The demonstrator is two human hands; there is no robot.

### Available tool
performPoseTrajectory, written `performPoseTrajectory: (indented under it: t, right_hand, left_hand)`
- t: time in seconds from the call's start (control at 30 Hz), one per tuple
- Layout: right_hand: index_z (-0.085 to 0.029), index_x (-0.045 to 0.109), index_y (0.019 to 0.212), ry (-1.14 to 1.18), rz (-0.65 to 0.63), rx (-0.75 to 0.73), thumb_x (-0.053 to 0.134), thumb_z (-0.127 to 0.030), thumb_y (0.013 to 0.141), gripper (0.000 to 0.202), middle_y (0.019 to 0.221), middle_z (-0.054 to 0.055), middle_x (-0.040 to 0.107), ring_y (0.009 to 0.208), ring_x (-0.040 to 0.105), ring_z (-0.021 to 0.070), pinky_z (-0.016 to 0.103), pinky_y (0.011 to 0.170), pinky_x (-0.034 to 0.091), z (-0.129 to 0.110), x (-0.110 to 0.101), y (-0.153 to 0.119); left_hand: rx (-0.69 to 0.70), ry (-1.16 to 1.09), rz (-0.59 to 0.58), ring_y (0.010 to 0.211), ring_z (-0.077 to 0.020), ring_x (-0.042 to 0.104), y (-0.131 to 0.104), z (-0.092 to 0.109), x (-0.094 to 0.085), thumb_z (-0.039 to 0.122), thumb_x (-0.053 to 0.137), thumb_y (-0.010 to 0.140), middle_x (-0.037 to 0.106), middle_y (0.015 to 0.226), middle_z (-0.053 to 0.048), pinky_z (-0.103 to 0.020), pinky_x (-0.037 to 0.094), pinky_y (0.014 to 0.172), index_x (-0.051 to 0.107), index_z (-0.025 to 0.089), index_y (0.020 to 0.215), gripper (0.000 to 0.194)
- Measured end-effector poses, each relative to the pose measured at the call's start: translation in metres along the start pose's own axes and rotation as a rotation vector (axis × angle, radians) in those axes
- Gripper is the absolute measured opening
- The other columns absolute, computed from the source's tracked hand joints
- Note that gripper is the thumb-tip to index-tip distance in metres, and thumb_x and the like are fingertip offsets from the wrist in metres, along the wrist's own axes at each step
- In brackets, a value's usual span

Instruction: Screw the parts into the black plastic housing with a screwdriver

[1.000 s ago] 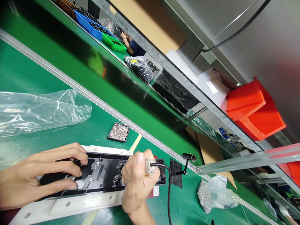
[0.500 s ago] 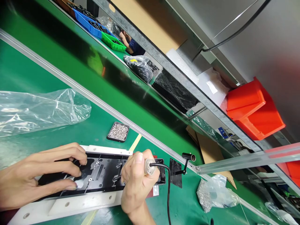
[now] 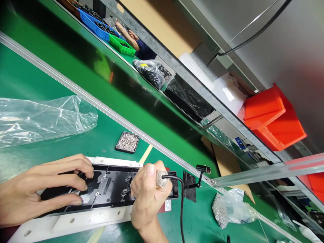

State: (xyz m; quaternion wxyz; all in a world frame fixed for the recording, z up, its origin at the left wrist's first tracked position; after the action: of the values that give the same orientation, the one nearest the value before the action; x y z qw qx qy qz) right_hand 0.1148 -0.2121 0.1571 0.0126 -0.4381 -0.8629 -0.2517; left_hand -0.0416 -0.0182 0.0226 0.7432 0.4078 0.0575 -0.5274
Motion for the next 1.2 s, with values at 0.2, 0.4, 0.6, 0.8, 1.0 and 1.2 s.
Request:
performPoseTrajectory:
  t: [0.2,0.4,0.6,0.8,1.0,1.2]
  right_hand:
    - [-0.025,0.033,0.078,0.026,-0.032,-0.002,0.077,-0.032,0.117,0.059,0.059,-0.011,0.028,0.046,0.021,0.0083,0.012,0.041,0.031,0.0014,-0.0017,0.0]
    - [-0.026,0.032,0.078,0.043,-0.023,0.014,0.075,-0.03,0.118,0.059,0.059,-0.012,0.027,0.046,0.02,0.0088,0.013,0.041,0.029,0.0028,-0.0015,0.0001]
    - [-0.025,0.032,0.078,0.057,-0.022,0.024,0.076,-0.032,0.119,0.061,0.059,-0.012,0.027,0.046,0.019,0.0083,0.013,0.041,0.029,0.0018,-0.0001,-0.0009]
    - [-0.026,0.033,0.078,0.047,-0.011,0.019,0.076,-0.032,0.119,0.06,0.059,-0.012,0.027,0.046,0.019,0.0083,0.013,0.041,0.029,0.001,0.0002,-0.0013]
    - [-0.026,0.033,0.078,0.035,-0.013,0.021,0.076,-0.034,0.12,0.06,0.059,-0.012,0.028,0.046,0.02,0.0085,0.014,0.04,0.03,0.0009,0.0007,-0.0002]
    - [-0.026,0.033,0.078,0.044,-0.021,0.019,0.077,-0.033,0.119,0.061,0.06,-0.012,0.028,0.046,0.019,0.0079,0.013,0.042,0.029,0.0012,0.0003,-0.0003]
  left_hand:
    - [-0.034,0.021,-0.009,0.13,-0.0225,0.075,-0.0027,-0.0045,-0.0004,0.038,0.072,0.126,0.081,0.126,-0.002,-0.034,0.058,0.114,0.087,0.037,0.107,0.024]
    - [-0.052,0.006,0.002,0.127,-0.0259,0.078,-0.0044,-0.0076,-0.0008,0.036,0.078,0.121,0.083,0.124,-0.005,-0.037,0.061,0.114,0.089,0.035,0.104,0.02]
    - [-0.057,0.012,-0.004,0.127,-0.0243,0.078,-0.0038,-0.0079,-0.0012,0.034,0.079,0.121,0.083,0.125,-0.003,-0.036,0.06,0.115,0.089,0.035,0.103,0.02]
    - [-0.051,-0.002,0.001,0.123,-0.0252,0.08,-0.0014,-0.006,-0.0027,0.033,0.076,0.12,0.084,0.123,-0.004,-0.036,0.062,0.111,0.089,0.035,0.103,0.021]
    - [-0.053,-0.005,-0.005,0.124,-0.0256,0.079,-0.0008,-0.0056,-0.0024,0.032,0.075,0.12,0.083,0.124,-0.004,-0.036,0.062,0.111,0.088,0.036,0.104,0.022]
    - [-0.048,-0.005,0.0,0.124,-0.0244,0.078,-0.0009,-0.0042,-0.0027,0.03,0.078,0.119,0.083,0.124,-0.004,-0.035,0.061,0.111,0.088,0.034,0.104,0.019]
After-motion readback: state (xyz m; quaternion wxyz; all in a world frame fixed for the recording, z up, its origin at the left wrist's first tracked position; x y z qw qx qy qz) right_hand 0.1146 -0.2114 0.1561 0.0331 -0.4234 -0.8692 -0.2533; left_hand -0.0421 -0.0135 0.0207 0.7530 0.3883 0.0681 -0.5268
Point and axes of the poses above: each hand's wrist, its own y-axis towards the middle knuckle, its own x-axis out of the palm, z = x × y, the point moved 2 cm from there along y, towards the middle knuckle
